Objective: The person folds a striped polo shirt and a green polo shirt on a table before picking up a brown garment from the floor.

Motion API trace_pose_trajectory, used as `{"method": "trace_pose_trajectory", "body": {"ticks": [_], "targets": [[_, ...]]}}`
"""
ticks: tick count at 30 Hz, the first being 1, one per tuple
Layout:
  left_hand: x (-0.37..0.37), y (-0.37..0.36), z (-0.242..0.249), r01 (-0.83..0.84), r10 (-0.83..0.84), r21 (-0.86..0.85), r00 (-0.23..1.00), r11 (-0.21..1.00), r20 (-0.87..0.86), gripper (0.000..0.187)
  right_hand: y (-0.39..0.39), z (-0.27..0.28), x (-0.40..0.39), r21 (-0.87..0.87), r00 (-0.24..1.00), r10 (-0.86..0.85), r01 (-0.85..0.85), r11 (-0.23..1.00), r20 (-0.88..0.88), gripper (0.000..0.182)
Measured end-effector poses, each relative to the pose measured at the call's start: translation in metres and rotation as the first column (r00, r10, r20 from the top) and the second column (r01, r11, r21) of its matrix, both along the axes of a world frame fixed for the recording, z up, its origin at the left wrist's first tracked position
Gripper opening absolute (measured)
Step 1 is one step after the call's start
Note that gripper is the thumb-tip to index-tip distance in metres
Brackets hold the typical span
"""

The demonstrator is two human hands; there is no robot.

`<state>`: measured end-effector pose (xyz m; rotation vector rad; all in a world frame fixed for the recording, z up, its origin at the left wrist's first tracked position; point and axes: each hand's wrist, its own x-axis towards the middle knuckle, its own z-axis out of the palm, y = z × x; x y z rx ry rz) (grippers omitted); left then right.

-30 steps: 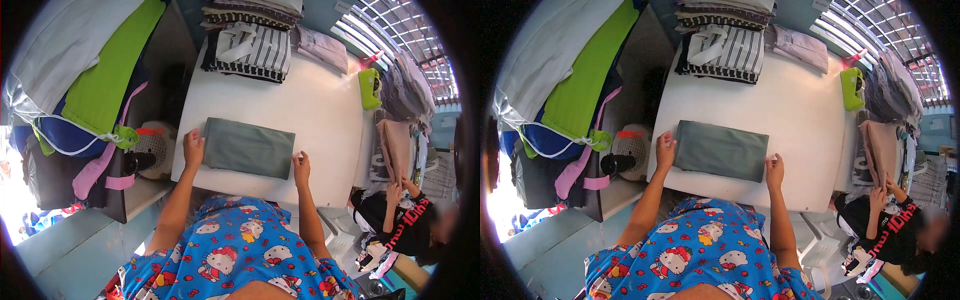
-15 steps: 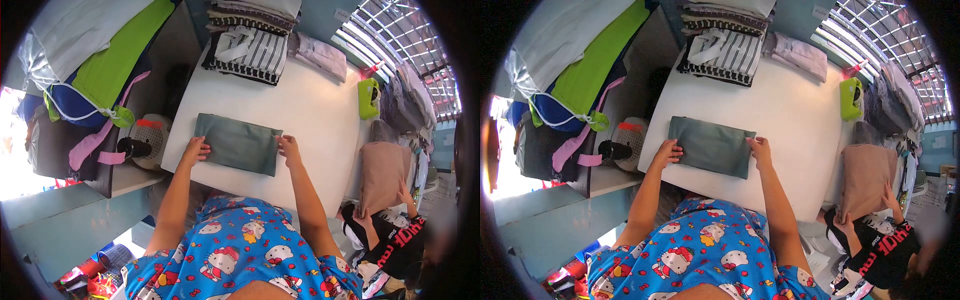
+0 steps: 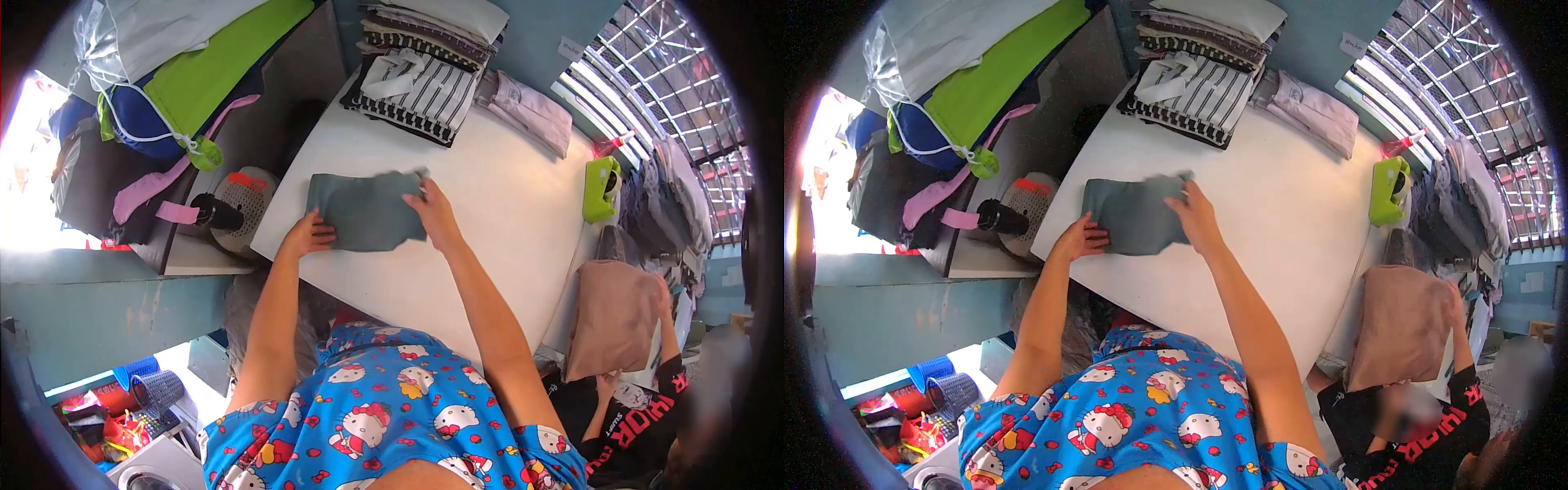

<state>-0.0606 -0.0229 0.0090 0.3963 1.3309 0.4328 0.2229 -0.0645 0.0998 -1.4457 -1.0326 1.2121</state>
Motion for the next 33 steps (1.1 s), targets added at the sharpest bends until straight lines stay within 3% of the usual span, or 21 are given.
{"method": "trace_pose_trajectory", "body": {"ticks": [3, 4, 5, 6, 9, 11, 16, 17, 18, 19, 22, 24, 25, 26, 28, 30, 32, 33], "targets": [[0.035, -0.001, 0.016, -0.413, 0.428, -0.161, 0.9, 0.897, 0.078, 0.054, 0.019, 0.062, -0.025, 0.188, 0.878, 0.3, -0.388, 0.902, 0.374, 0.024], [0.043, 0.0, 0.016, -0.432, 0.444, -0.121, 0.812, 0.894, 0.378, 0.054, 0.022, 0.072, -0.036, 0.264, 0.777, 0.316, -0.517, 0.814, 0.545, 0.023], [0.048, 0.001, 0.01, -0.46, 0.402, -0.087, 0.649, 0.883, 0.645, 0.054, 0.023, 0.083, -0.042, 0.305, 0.652, 0.293, -0.643, 0.702, 0.7, 0.021], [0.055, 0.004, 0.004, -0.494, 0.303, -0.06, 0.43, 0.868, 0.85, 0.055, 0.018, 0.097, -0.045, 0.226, 0.547, 0.344, -0.725, 0.651, 0.763, 0.019], [0.072, 0.008, -0.01, -0.642, 0.24, -0.017, 0.262, 0.767, 0.935, 0.059, -0.005, 0.116, -0.053, 0.003, 0.219, 0.39, -0.876, 0.483, 0.894, 0.017], [0.073, 0.015, -0.018, -0.721, 0.272, -0.005, 0.255, 0.693, 0.928, 0.062, -0.013, 0.113, -0.037, -0.093, 0.04, 0.321, -0.917, 0.387, 0.946, 0.022], [0.053, 0.01, -0.063, -0.901, 0.549, 0.051, 0.305, 0.43, 0.778, 0.069, -0.013, 0.052, 0.033, 0.143, 0.152, -0.001, -0.929, 0.341, 0.988, 0.011], [0.044, 0.002, -0.067, -0.901, 0.596, 0.059, 0.332, 0.43, 0.731, 0.07, -0.017, 0.026, 0.055, 0.138, 0.162, 0.021, -0.895, 0.425, 0.987, 0.012], [0.032, -0.011, -0.065, -0.882, 0.628, 0.047, 0.37, 0.468, 0.684, 0.072, -0.027, -0.008, 0.078, 0.128, 0.176, 0.048, -0.854, 0.504, 0.983, 0.013], [0.021, -0.021, -0.047, -0.793, 0.6, 0.003, 0.464, 0.61, 0.652, 0.072, -0.046, -0.037, 0.088, 0.108, 0.201, 0.095, -0.804, 0.585, 0.975, 0.013], [-0.012, -0.03, -0.015, -0.441, 0.386, -0.067, 0.691, 0.895, 0.611, 0.072, -0.079, -0.064, 0.096, 0.244, 0.412, -0.078, -0.367, 0.898, 0.908, 0.015], [-0.025, -0.018, -0.016, -0.201, 0.172, -0.016, 0.793, 0.979, 0.585, 0.072, -0.095, -0.088, 0.093, 0.117, 0.771, -0.114, 0.052, 0.992, 0.626, 0.014], [-0.024, -0.014, -0.015, -0.162, 0.134, 0.014, 0.86, 0.987, 0.492, 0.071, -0.103, -0.099, 0.092, -0.017, 0.873, -0.213, 0.245, 0.969, 0.438, 0.014], [-0.018, -0.012, -0.003, -0.111, 0.085, 0.041, 0.915, 0.993, 0.395, 0.07, -0.11, -0.102, 0.088, -0.191, 0.917, -0.179, 0.259, 0.947, 0.355, 0.018], [-0.007, -0.006, -0.001, -0.021, 0.004, 0.069, 0.971, 0.997, 0.239, 0.065, -0.113, -0.101, 0.068, -0.286, 0.948, -0.236, 0.292, 0.913, 0.216, 0.024], [-0.002, -0.001, -0.001, 0.028, -0.039, 0.088, 0.992, 0.996, 0.122, 0.057, -0.111, -0.095, 0.049, -0.347, 0.932, -0.222, 0.317, 0.883, 0.287, 0.027], [0.009, -0.004, 0.005, 0.113, -0.065, 0.194, 0.969, 0.974, -0.237, 0.048, -0.107, -0.095, 0.039, -0.41, 0.934, -0.225, 0.328, 0.851, 0.278, 0.03], [0.008, -0.006, 0.001, 0.15, -0.087, 0.276, 0.97, 0.949, -0.229, 0.046, -0.109, -0.097, 0.035, -0.447, 0.94, -0.244, 0.329, 0.831, 0.238, 0.032]]}}
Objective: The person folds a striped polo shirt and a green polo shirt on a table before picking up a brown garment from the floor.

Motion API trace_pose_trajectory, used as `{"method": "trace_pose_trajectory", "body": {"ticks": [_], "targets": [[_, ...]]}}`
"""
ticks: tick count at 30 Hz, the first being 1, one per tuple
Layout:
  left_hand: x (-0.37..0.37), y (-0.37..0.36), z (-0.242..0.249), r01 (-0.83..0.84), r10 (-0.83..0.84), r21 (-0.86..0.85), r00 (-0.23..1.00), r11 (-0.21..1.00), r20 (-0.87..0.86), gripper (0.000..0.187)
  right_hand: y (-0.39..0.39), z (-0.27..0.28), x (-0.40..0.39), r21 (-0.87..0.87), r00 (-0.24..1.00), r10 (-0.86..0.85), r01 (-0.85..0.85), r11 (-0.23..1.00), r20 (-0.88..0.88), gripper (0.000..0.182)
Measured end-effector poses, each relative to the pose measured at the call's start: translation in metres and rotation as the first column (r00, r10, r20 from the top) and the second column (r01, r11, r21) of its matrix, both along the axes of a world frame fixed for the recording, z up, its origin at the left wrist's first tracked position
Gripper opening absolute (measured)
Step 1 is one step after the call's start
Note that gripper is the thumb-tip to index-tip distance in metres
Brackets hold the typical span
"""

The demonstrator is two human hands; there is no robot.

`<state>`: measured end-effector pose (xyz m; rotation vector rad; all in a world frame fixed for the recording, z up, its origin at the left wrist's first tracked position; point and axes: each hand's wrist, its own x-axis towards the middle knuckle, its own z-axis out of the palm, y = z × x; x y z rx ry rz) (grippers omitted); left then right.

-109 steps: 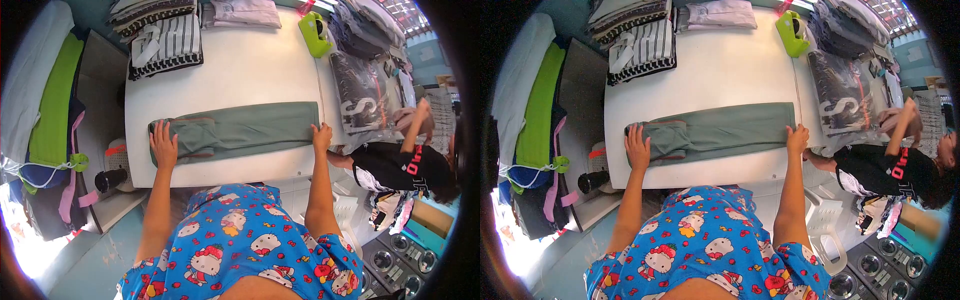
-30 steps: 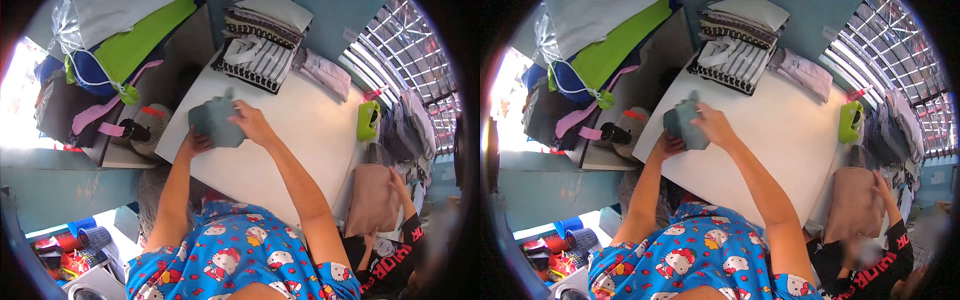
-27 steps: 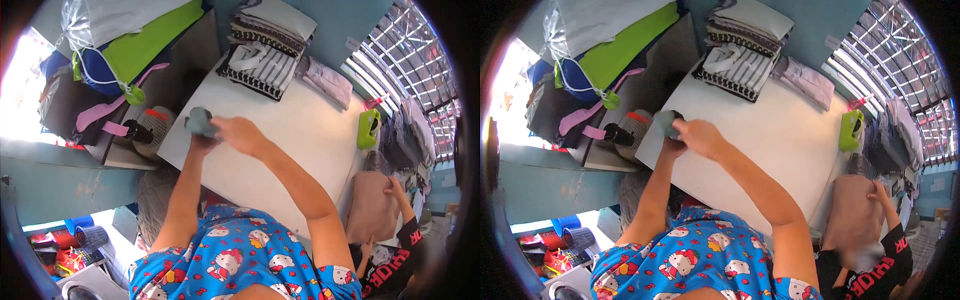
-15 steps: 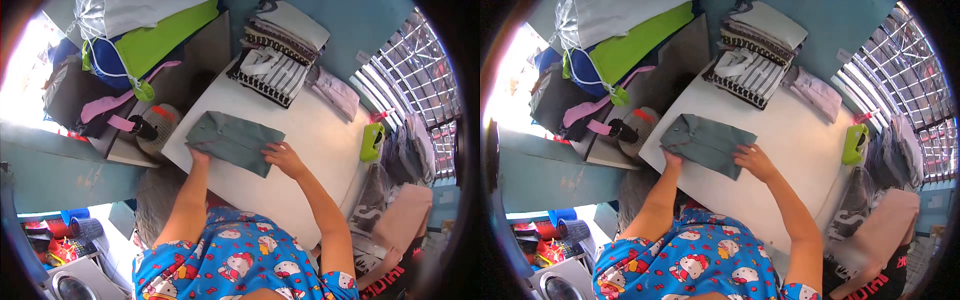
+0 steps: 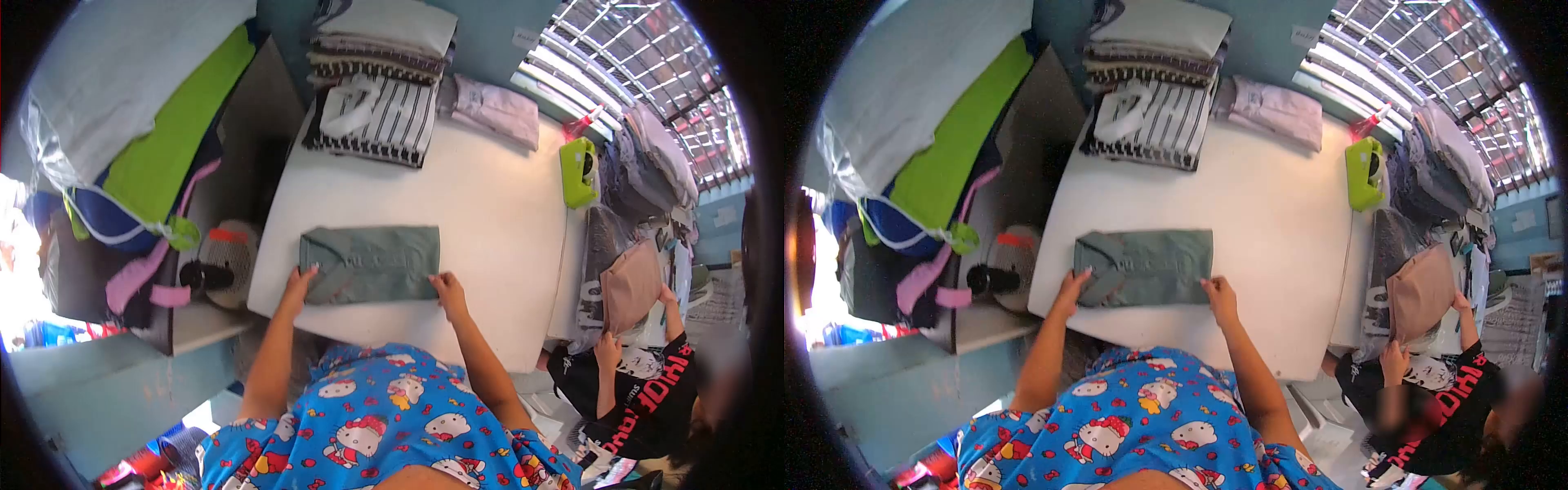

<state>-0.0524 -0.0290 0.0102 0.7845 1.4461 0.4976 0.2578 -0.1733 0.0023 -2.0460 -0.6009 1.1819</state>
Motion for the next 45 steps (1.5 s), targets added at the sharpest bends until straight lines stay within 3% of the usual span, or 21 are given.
{"method": "trace_pose_trajectory", "body": {"ticks": [1, 4, 7, 12, 13, 16, 18, 20, 22, 26, 29, 31, 33, 36, 39, 42, 45], "targets": [[-0.004, -0.001, -0.005, 0.041, -0.042, 0.083, 0.999, 0.996, 0.014, 0.045, -0.001, 0.004, -0.004, 0.016, 0.999, -0.039, 0.039, 0.999, -0.01, 0.03], [-0.012, 0.015, 0.003, 0.051, -0.038, -0.096, 0.99, 0.994, 0.133, 0.053, -0.003, 0.001, -0.008, -0.006, 0.969, -0.16, 0.162, 0.987, -0.187, 0.024], [-0.011, 0.052, 0.026, 0.082, -0.052, -0.173, 0.983, 0.982, 0.173, 0.047, 0.01, 0.021, -0.017, -0.008, 0.768, -0.317, 0.376, 0.926, -0.556, 0.026], [0.006, 0.141, 0.082, 0.168, -0.154, -0.143, 0.983, 0.975, 0.104, 0.045, 0.076, 0.075, -0.015, 0.197, 0.749, -0.268, 0.468, 0.861, -0.606, 0.029], [0.01, 0.164, 0.092, 0.213, -0.197, -0.075, 0.964, 0.974, 0.178, 0.045, 0.094, 0.09, -0.01, 0.249, 0.763, -0.251, 0.472, 0.846, -0.595, 0.03], [0.035, 0.232, 0.127, 0.21, -0.238, 0.121, 0.917, 0.97, 0.319, 0.039, 0.153, 0.141, 0.011, 0.425, 0.835, -0.212, 0.457, 0.782, -0.508, 0.027], [0.057, 0.271, 0.157, 0.161, -0.226, 0.216, 0.92, 0.963, 0.319, 0.037, 0.19, 0.166, 0.024, 0.557, 0.889, -0.19, 0.414, 0.72, -0.417, 0.024], [0.069, 0.312, 0.151, 0.13, -0.268, 0.348, 0.883, 0.928, 0.384, 0.038, 0.222, 0.169, 0.036, 0.649, 0.927, -0.18, 0.361, 0.67, -0.33, 0.021], [0.083, 0.339, 0.146, 0.102, -0.255, 0.376, 0.887, 0.921, 0.384, 0.039, 0.248, 0.162, 0.045, 0.704, 0.952, -0.178, 0.304, 0.642, -0.249, 0.019], [0.099, 0.365, 0.089, 0.135, -0.228, 0.303, 0.927, 0.943, 0.297, 0.043, 0.273, 0.092, 0.064, 0.628, 0.944, -0.173, 0.317, 0.711, -0.281, 0.021], [0.094, 0.373, 0.015, 0.226, -0.261, 0.163, 0.935, 0.96, 0.242, 0.053, 0.279, 0.048, 0.068, 0.368, 0.937, -0.311, 0.348, 0.862, -0.157, 0.027], [0.092, 0.379, -0.004, 0.211, -0.243, 0.127, 0.9, 0.969, 0.36, 0.063, 0.282, 0.047, 0.07, 0.406, 0.927, -0.354, 0.371, 0.835, -0.121, 0.037], [0.097, 0.375, 0.014, 0.176, -0.187, 0.064, 0.911, 0.982, 0.368, 0.069, 0.289, 0.056, 0.073, 0.406, 0.92, -0.387, 0.374, 0.834, -0.053, 0.038], [0.111, 0.361, 0.039, 0.17, -0.182, 0.103, 0.976, 0.98, 0.122, 0.075, 0.308, 0.045, 0.083, 0.344, 0.918, -0.387, 0.337, 0.876, 0.085, 0.04], [0.112, 0.358, 0.032, 0.124, -0.169, 0.226, 0.967, 0.966, 0.19, 0.054, 0.323, 0.05, 0.085, 0.299, 0.841, -0.252, 0.114, 0.947, 0.479, 0.037], [0.116, 0.35, 0.042, -0.011, -0.076, 0.336, 0.967, 0.942, 0.243, 0.053, 0.331, 0.058, 0.087, 0.375, 0.78, -0.292, 0.08, 0.924, 0.554, 0.028], [0.104, 0.357, 0.034, 0.053, -0.2, 0.409, 0.924, 0.911, 0.327, 0.071, 0.334, 0.058, 0.091, 0.419, 0.77, -0.317, 0.071, 0.905, 0.554, 0.025]]}}
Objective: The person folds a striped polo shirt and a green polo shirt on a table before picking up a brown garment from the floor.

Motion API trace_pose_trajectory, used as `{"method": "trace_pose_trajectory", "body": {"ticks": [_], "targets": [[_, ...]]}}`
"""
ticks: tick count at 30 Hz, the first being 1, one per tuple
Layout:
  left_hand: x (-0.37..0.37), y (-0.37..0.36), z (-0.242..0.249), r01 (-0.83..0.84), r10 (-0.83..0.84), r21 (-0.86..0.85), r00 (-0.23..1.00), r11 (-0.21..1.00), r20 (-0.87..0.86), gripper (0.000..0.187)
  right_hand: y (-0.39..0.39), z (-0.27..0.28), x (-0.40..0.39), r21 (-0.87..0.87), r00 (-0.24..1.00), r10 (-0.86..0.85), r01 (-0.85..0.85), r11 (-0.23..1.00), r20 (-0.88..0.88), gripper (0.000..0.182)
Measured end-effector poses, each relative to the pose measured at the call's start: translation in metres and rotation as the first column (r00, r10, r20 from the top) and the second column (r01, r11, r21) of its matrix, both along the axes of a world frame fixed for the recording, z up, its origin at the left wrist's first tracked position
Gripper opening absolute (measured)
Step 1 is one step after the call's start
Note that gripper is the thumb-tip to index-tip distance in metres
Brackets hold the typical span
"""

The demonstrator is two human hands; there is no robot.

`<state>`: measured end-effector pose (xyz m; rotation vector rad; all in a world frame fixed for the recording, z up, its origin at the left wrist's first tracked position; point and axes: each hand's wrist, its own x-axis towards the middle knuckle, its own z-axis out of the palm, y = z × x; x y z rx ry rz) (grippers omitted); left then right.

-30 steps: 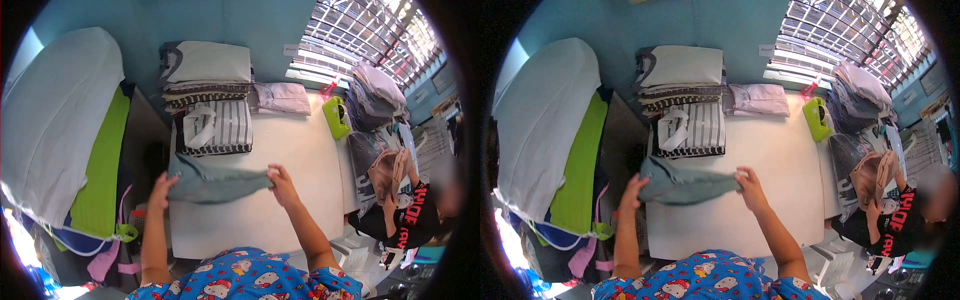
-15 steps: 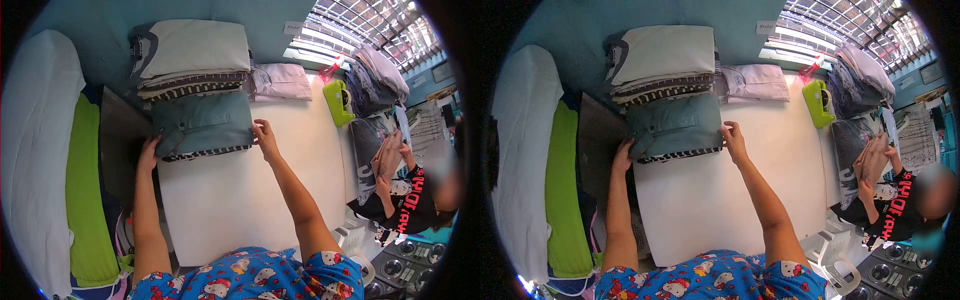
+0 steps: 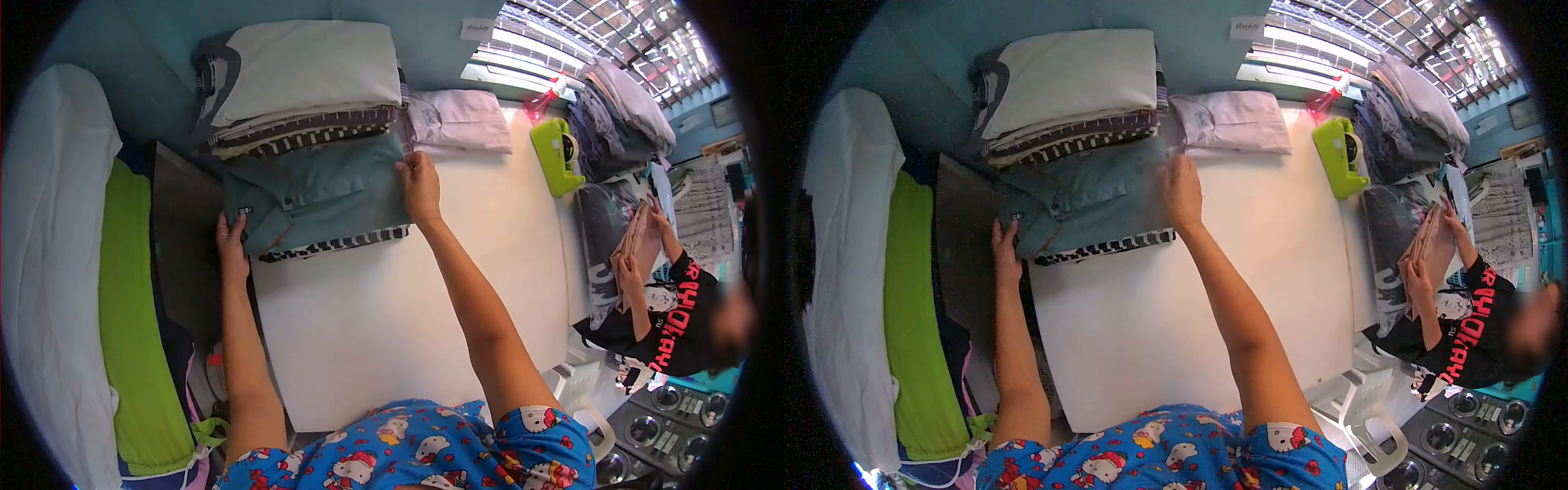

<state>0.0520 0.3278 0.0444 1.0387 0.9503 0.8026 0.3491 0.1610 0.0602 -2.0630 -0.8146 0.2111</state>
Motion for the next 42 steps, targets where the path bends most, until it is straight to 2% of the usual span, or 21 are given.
{"method": "trace_pose_trajectory", "body": {"ticks": [3, 4, 6, 8, 10, 11, 13, 15, 18, 20, 21, 22, 24, 25, 28, 29, 32, 37, 40, 41, 42], "targets": [[0.004, -0.003, -0.009, 0.056, 0.052, 0.196, 0.861, 0.979, -0.505, 0.049, -0.003, -0.012, -0.004, 0.007, 0.993, -0.111, 0.111, 0.994, -0.035, 0.022], [0.007, 0.0, -0.009, 0.073, 0.139, 0.35, 0.829, 0.934, -0.542, 0.047, -0.002, -0.017, -0.004, 0.007, 0.985, -0.164, 0.164, 0.986, -0.045, 0.021], [0.019, -0.008, 0.013, 0.138, 0.319, 0.607, 0.749, 0.783, -0.581, 0.045, 0.003, 0.007, -0.012, 0.096, 0.944, -0.126, 0.101, 0.99, 0.306, 0.024], [0.047, -0.016, 0.049, 0.329, 0.24, 0.761, 0.814, 0.56, -0.529, 0.043, 0.01, 0.026, -0.028, 0.075, 0.866, -0.024, -0.016, 0.997, 0.499, 0.026], [0.08, -0.025, 0.073, 0.617, 0.226, 0.721, 0.689, 0.315, -0.689, 0.046, 0.023, 0.036, -0.041, -0.015, 0.817, 0.137, -0.155, 0.988, 0.56, 0.028], [0.091, -0.024, 0.065, 0.653, 0.263, 0.704, 0.653, 0.281, -0.71, 0.046, 0.028, 0.027, -0.04, -0.177, 0.824, 0.243, -0.176, 0.968, 0.512, 0.036], [0.106, -0.022, 0.029, 0.72, 0.333, 0.657, 0.577, 0.223, -0.746, 0.047, 0.032, -0.006, -0.035, -0.279, 0.841, 0.218, -0.084, 0.957, 0.495, 0.039], [0.108, -0.022, 0.007, 0.721, 0.31, 0.641, 0.566, 0.263, -0.764, 0.048, 0.028, -0.011, -0.032, -0.387, 0.908, 0.234, -0.088, 0.918, 0.348, 0.046], [0.107, -0.02, -0.001, 0.733, 0.285, 0.626, 0.561, 0.265, -0.777, 0.047, 0.026, -0.032, -0.013, -0.273, 0.844, 0.313, -0.208, 0.939, 0.435, 0.041], [0.104, -0.015, 0.003, 0.658, 0.197, 0.679, 0.655, 0.326, -0.729, 0.046, 0.016, -0.034, 0.004, 0.121, 0.997, 0.078, -0.077, 0.99, -0.004, 0.031], [0.099, -0.011, 0.006, 0.576, 0.12, 0.711, 0.737, 0.402, -0.665, 0.045, 0.01, -0.035, 0.011, 0.279, 0.965, 0.021, 0.055, 0.959, -0.261, 0.026], [0.092, -0.007, 0.009, 0.497, 0.047, 0.722, 0.808, 0.481, -0.588, 0.043, 0.002, -0.037, 0.017, 0.24, 0.897, 0.075, 0.035, 0.97, -0.435, 0.024], [0.074, -0.003, 0.016, 0.38, 0.149, 0.71, 0.815, 0.592, -0.56, 0.042, -0.016, -0.04, 0.024, 0.172, 0.659, 0.14, -0.017, 0.985, -0.739, 0.021], [0.067, -0.001, 0.018, 0.313, 0.2, 0.703, 0.814, 0.639, -0.545, 0.041, -0.019, -0.043, 0.023, 0.192, 0.67, 0.18, -0.056, 0.98, -0.72, 0.021], [0.056, 0.004, -0.028, 0.42, 0.225, 0.724, 0.76, 0.547, -0.61, 0.041, -0.019, -0.037, 0.028, 0.206, 0.577, 0.208, -0.069, 0.976, -0.79, 0.024], [0.058, 0.002, -0.031, 0.329, 0.119, 0.699, 0.852, 0.635, -0.509, 0.043, -0.015, -0.031, 0.025, 0.188, 0.596, 0.185, -0.059, 0.98, -0.782, 0.027], [0.057, -0.002, -0.04, 0.231, 0.091, 0.638, 0.899, 0.735, -0.429, 0.045, -0.008, -0.017, 0.016, 0.131, 0.596, 0.131, -0.045, 0.99, -0.792, 0.036], [0.052, -0.001, -0.044, 0.153, 0.095, 0.622, 0.933, 0.768, -0.347, 0.05, -0.009, 0.001, 0.014, 0.091, 0.432, 0.185, -0.229, 0.969, -0.883, 0.053], [0.069, -0.012, -0.041, 0.251, 0.004, 0.585, 0.917, 0.771, -0.399, 0.051, -0.007, -0.009, 0.009, 0.089, 0.472, 0.163, -0.175, 0.981, -0.866, 0.057], [0.074, -0.016, -0.034, 0.282, -0.005, 0.581, 0.902, 0.763, -0.432, 0.051, -0.014, -0.055, 0.021, 0.311, 0.41, 0.327, -0.108, 0.944, -0.852, 0.059], [0.064, -0.012, -0.021, 0.279, 0.05, 0.592, 0.878, 0.756, -0.477, 0.051, -0.021, -0.059, 0.03, 0.332, 0.382, 0.361, -0.141, 0.933, -0.851, 0.057]]}}
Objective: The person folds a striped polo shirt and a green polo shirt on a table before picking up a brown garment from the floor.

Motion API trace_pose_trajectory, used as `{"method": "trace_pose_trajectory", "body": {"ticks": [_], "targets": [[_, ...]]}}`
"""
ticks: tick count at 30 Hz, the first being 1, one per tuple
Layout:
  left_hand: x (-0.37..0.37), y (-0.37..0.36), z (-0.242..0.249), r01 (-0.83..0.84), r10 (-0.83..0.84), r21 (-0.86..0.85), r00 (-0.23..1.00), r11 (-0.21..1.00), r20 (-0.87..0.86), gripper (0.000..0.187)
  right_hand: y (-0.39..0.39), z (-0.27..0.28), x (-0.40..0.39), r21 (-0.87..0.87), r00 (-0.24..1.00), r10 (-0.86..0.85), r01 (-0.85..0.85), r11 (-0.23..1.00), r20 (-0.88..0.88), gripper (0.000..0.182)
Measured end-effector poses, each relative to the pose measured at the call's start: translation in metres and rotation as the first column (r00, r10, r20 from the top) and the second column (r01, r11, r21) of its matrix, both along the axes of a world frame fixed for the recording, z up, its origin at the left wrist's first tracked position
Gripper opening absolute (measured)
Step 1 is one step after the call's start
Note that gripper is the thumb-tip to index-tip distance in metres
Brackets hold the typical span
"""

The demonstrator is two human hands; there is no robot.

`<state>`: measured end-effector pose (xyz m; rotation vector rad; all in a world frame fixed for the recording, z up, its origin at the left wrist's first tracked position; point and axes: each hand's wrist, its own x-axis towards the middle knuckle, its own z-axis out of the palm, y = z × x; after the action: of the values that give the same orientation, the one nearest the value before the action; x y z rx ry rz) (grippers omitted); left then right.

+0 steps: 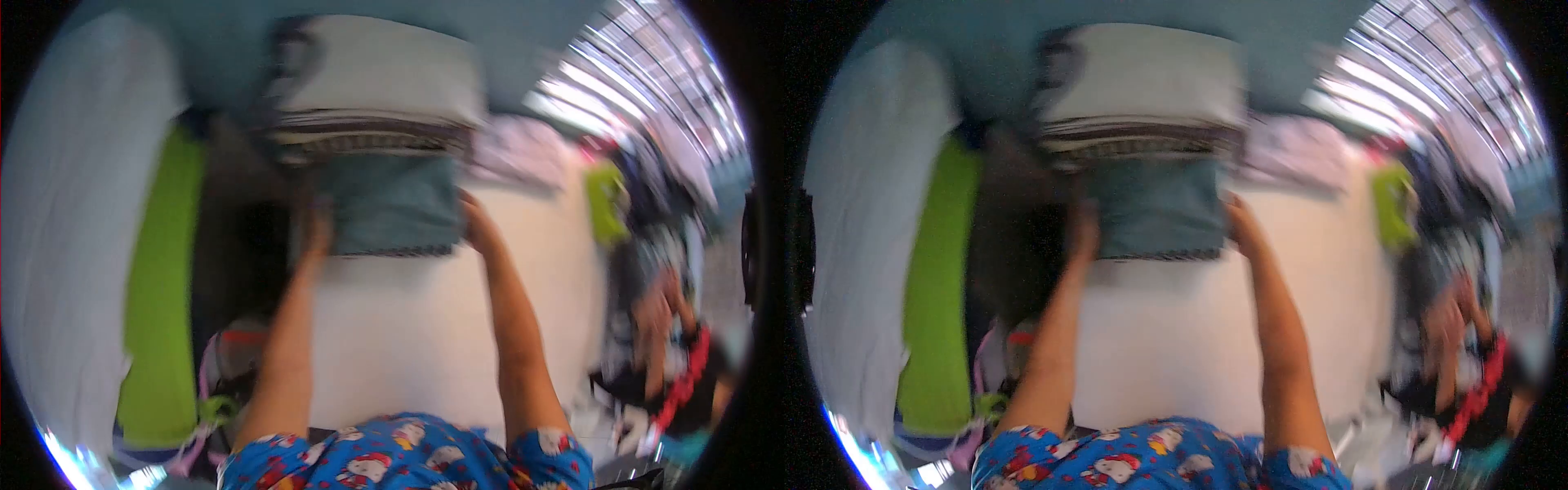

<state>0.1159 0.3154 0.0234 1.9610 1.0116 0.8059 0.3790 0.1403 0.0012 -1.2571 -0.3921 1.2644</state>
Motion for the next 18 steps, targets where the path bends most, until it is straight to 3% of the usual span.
{"method": "trace_pose_trajectory", "body": {"ticks": [1, 2, 3, 4, 5, 6, 7, 8, 9, 10, 11, 12, 13, 14, 15, 17, 18], "targets": [[0.001, -0.008, 0.002, -0.14, 0.147, 0.057, 0.978, 0.988, -0.146, 0.047, -0.003, 0.008, 0.001, 0.085, 0.999, 0.042, -0.04, 0.996, -0.012, 0.054], [-0.001, -0.009, 0.005, -0.169, 0.169, 0.019, 0.96, 0.985, -0.223, 0.048, -0.001, 0.006, 0.002, -0.012, 0.995, -0.038, 0.037, 0.999, -0.09, 0.05], [0.001, -0.009, 0.01, -0.226, 0.22, 0.045, 0.97, 0.973, 0.106, 0.049, -0.001, 0.017, -0.003, -0.01, 0.998, 0.015, -0.016, 1.0, -0.057, 0.049], [0.001, -0.003, 0.003, -0.315, 0.31, 0.055, 0.947, 0.948, 0.085, 0.049, 0.0, 0.021, -0.006, 0.088, 0.997, 0.076, -0.075, 0.993, -0.014, 0.047], [-0.01, -0.01, 0.027, -0.357, 0.352, 0.07, 0.933, 0.932, 0.079, 0.048, 0.002, 0.01, 0.001, 0.122, 0.995, 0.089, -0.084, 0.989, -0.042, 0.048], [-0.022, -0.018, 0.026, -0.381, 0.358, 0.154, 0.921, 0.912, 0.154, 0.048, 0.004, -0.002, 0.009, 0.155, 0.992, 0.104, -0.092, 0.984, -0.071, 0.049], [-0.04, -0.034, 0.029, -0.379, 0.336, 0.303, 0.923, 0.875, 0.184, 0.049, 0.01, -0.034, 0.038, 0.065, 0.983, 0.088, -0.078, 0.995, -0.16, 0.05], [-0.057, -0.054, 0.025, -0.367, 0.336, 0.287, 0.929, 0.885, 0.153, 0.051, 0.011, -0.038, 0.044, 0.088, 0.968, 0.159, -0.144, 0.986, -0.192, 0.049], [-0.076, -0.079, 0.017, -0.351, 0.322, 0.254, 0.935, 0.901, 0.152, 0.051, 0.007, -0.029, 0.031, 0.248, 0.968, 0.243, -0.22, 0.943, -0.062, 0.047], [-0.098, -0.107, 0.003, -0.304, 0.302, 0.258, 0.952, 0.917, 0.048, 0.052, 0.016, -0.052, 0.053, 0.125, 0.917, 0.202, -0.168, 0.978, -0.344, 0.047], [-0.123, -0.142, -0.016, -0.247, 0.271, 0.254, 0.96, 0.935, -0.064, 0.053, 0.021, -0.081, 0.075, 0.097, 0.934, 0.19, -0.168, 0.981, -0.301, 0.048], [-0.147, -0.178, -0.025, -0.214, 0.242, 0.183, 0.959, 0.96, -0.147, 0.055, 0.022, -0.07, 0.071, 0.081, 0.897, 0.195, -0.178, 0.981, -0.397, 0.05], [-0.171, -0.21, -0.041, -0.173, 0.205, 0.151, 0.949, 0.973, -0.237, 0.055, 0.014, -0.023, 0.033, -0.003, 0.94, 0.056, -0.061, 0.998, -0.337, 0.051], [-0.196, -0.246, -0.042, -0.154, 0.203, 0.168, 0.921, 0.974, -0.333, 0.058, 0.014, 0.031, -0.005, -0.238, 0.935, -0.211, 0.144, 0.961, -0.285, 0.054], [-0.215, -0.279, -0.039, -0.16, 0.232, 0.204, 0.883, 0.966, -0.407, 0.062, 0.002, -0.085, 0.08, 0.191, 0.974, 0.172, -0.144, 0.971, -0.144, 0.05], [-0.242, -0.333, -0.042, -0.156, 0.154, 0.048, 0.795, 0.987, -0.587, 0.068, -0.035, -0.093, 0.076, 0.41, 0.986, -0.005, -0.064, 0.91, 0.165, 0.05], [-0.25, -0.351, -0.036, -0.143, 0.17, 0.094, 0.77, 0.985, -0.615, 0.069, -0.049, -0.079, 0.057, 0.516, 0.947, -0.124, -0.049, 0.855, 0.295, 0.05]]}}
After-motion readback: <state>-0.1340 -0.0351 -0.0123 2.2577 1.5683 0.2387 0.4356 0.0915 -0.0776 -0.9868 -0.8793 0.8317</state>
